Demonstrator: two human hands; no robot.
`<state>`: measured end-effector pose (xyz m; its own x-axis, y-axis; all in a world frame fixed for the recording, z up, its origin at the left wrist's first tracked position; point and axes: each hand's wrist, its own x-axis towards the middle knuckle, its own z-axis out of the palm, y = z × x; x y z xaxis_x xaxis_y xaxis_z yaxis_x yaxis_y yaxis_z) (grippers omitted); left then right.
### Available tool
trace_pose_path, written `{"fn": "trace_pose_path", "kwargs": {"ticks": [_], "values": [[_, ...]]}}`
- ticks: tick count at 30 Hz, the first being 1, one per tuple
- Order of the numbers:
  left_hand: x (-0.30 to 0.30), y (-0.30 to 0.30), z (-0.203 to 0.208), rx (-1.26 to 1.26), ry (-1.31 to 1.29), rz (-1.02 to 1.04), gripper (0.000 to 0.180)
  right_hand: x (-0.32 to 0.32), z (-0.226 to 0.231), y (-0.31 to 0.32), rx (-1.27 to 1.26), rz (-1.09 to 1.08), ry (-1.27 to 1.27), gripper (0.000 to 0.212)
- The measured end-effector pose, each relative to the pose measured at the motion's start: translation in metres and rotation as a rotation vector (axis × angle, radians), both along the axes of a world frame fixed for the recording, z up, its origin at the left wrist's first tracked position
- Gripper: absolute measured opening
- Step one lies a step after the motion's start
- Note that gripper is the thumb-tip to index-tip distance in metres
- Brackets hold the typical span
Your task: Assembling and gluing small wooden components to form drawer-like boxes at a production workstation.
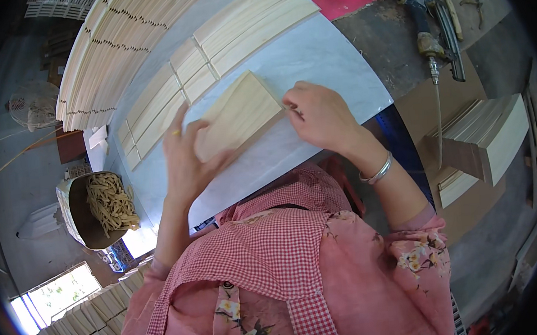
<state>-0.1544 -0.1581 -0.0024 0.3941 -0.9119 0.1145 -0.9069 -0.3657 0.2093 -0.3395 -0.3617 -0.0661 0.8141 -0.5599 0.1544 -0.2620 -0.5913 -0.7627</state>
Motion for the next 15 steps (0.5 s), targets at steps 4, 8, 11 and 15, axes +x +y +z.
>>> {"fn": "trace_pose_path", "kwargs": {"ticks": [4, 8, 11, 15], "values": [[-0.003, -0.046, -0.021, -0.059, 0.034, -0.132, 0.058, 0.004, 0.007, 0.011, -0.171, 0.028, 0.044, 0.006], [-0.006, -0.064, -0.031, -0.025, 0.335, -0.071, 0.055, 0.009, 0.009, 0.011, -0.235, 0.061, 0.079, 0.010], [-0.011, -0.064, -0.040, -0.082, 0.283, -0.073, 0.053, 0.009, 0.007, 0.008, -0.205, 0.077, 0.083, 0.010], [-0.013, -0.061, -0.046, -0.144, 0.220, -0.069, 0.053, 0.009, 0.004, 0.007, -0.172, 0.098, 0.072, 0.010]]}}
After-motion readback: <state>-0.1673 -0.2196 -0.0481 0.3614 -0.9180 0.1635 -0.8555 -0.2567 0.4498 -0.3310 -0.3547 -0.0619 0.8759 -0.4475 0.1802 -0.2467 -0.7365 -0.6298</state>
